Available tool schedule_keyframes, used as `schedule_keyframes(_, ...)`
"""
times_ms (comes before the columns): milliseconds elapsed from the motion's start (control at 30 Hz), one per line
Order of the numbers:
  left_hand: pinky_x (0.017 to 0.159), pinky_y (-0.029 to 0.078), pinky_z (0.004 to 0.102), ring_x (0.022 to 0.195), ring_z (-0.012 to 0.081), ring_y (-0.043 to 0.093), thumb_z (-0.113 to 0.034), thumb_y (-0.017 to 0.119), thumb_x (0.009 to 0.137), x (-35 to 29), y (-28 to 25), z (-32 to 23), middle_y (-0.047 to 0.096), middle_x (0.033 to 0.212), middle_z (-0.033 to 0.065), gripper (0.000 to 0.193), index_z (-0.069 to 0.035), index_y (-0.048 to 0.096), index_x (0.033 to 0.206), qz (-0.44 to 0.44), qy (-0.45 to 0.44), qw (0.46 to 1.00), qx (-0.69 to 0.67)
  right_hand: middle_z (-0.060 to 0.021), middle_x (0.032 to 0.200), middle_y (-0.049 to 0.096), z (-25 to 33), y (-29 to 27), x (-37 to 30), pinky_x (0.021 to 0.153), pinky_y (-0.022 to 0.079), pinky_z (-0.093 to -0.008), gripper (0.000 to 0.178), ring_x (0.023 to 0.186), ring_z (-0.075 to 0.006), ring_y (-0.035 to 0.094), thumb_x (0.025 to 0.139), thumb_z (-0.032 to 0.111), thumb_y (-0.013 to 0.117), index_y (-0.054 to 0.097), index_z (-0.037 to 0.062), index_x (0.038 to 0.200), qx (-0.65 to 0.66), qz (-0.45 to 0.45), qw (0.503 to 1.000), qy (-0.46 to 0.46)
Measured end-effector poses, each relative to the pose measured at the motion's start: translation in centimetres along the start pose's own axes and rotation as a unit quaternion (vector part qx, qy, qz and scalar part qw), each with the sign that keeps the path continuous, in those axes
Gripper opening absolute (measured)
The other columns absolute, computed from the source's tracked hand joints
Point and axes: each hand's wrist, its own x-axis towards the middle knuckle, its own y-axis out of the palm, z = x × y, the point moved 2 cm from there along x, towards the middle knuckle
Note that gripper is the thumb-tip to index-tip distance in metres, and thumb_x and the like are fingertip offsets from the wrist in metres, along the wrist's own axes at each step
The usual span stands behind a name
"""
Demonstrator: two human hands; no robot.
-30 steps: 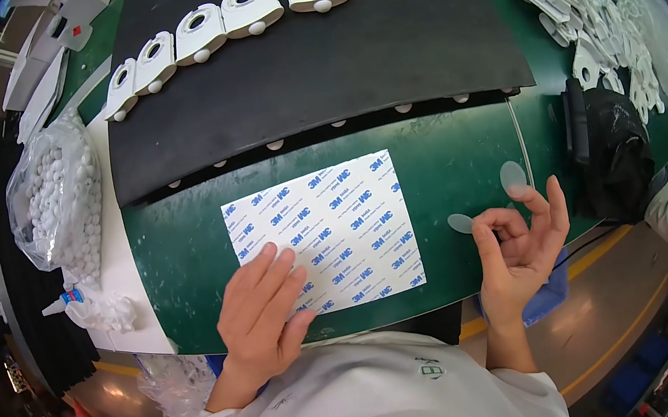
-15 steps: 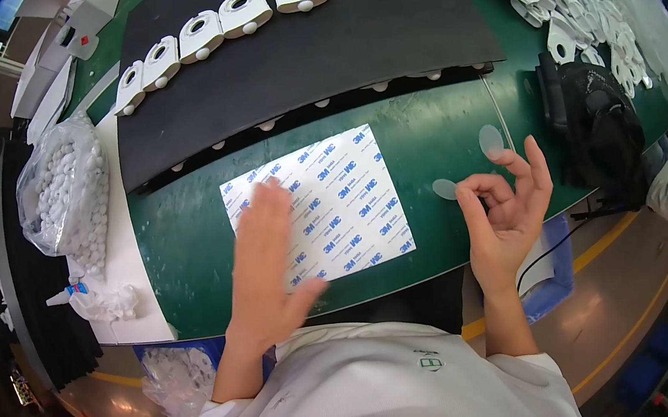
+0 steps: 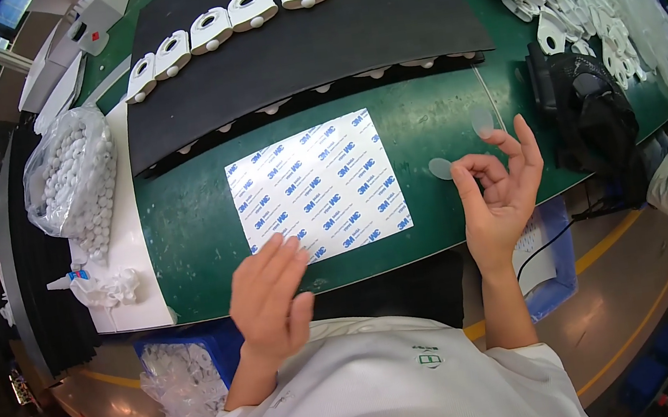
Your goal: Assembling small white plastic components by inserting spheres and organizing them on a tray.
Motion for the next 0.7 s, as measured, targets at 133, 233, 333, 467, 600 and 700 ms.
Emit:
schedule_keyframes(133,0.085,0.044,0.0412,0.109,0.0355,0.056,-0.018,0.063,0.080,0.5,1.6,-0.5,0.060,0.115,0.0196,0.036,0.003,0.062,0.110,0.058,0.015,0.998,0.013,-0.0132,0.117,0.045,0.0,-0.1,0.0,0.072,0.048,-0.0220,0.073,0.081,-0.0135,0.058,0.078,-0.014,0.060,0.025,0.0033,0.139,0.000,-0.001,1.000,-0.002)
schedule_keyframes(233,0.093,0.039,0.0437,0.118,0.0347,0.049,-0.028,0.065,0.079,1.3,2.4,-0.9,0.054,0.125,0.0174,0.049,0.001,0.057,0.118,0.109,-0.001,0.994,0.032,-0.0126,0.119,0.044,0.1,0.0,-0.1,0.078,0.047,-0.0229,0.073,0.082,-0.0127,0.058,0.079,-0.014,0.059,0.024,0.0046,0.141,-0.006,0.010,1.000,0.005)
schedule_keyframes(333,0.101,0.032,0.0465,0.127,0.0331,0.040,-0.043,0.066,0.077,1.8,3.1,-1.1,0.046,0.136,0.0140,0.069,-0.002,0.049,0.128,0.187,-0.016,0.980,0.066,-0.0128,0.119,0.044,0.2,0.0,0.0,0.078,0.047,-0.0226,0.074,0.082,-0.0128,0.058,0.079,-0.013,0.059,0.023,0.0044,0.141,-0.015,0.006,1.000,0.010)
schedule_keyframes(467,0.105,0.027,0.0483,0.132,0.0294,0.034,-0.061,0.063,0.071,1.6,3.8,-0.7,0.040,0.141,0.0100,0.088,-0.005,0.042,0.134,0.259,-0.028,0.961,0.093,-0.0139,0.120,0.044,0.3,-0.1,0.4,0.072,0.048,-0.0217,0.077,0.080,-0.0133,0.059,0.077,-0.014,0.060,0.022,0.0051,0.141,0.005,0.021,0.998,0.060)
schedule_keyframes(600,0.104,0.026,0.0510,0.133,0.0352,0.031,-0.063,0.065,0.067,1.9,3.9,-0.5,0.041,0.141,0.0089,0.089,-0.007,0.045,0.134,0.281,-0.018,0.955,0.090,-0.0146,0.122,0.043,1.3,1.0,1.4,0.072,0.049,-0.0209,0.081,0.079,-0.0119,0.060,0.076,-0.013,0.061,0.020,0.0062,0.143,0.031,0.080,0.989,0.120)
schedule_keyframes(700,0.104,0.023,0.0556,0.133,0.0436,0.026,-0.063,0.066,0.066,2.5,3.4,-0.5,0.041,0.141,0.0070,0.089,-0.009,0.046,0.133,0.280,-0.050,0.956,0.076,-0.0158,0.122,0.043,1.1,2.6,2.9,0.069,0.050,-0.0205,0.084,0.078,-0.0119,0.061,0.075,-0.013,0.062,0.018,0.0070,0.144,0.025,0.121,0.983,0.137)
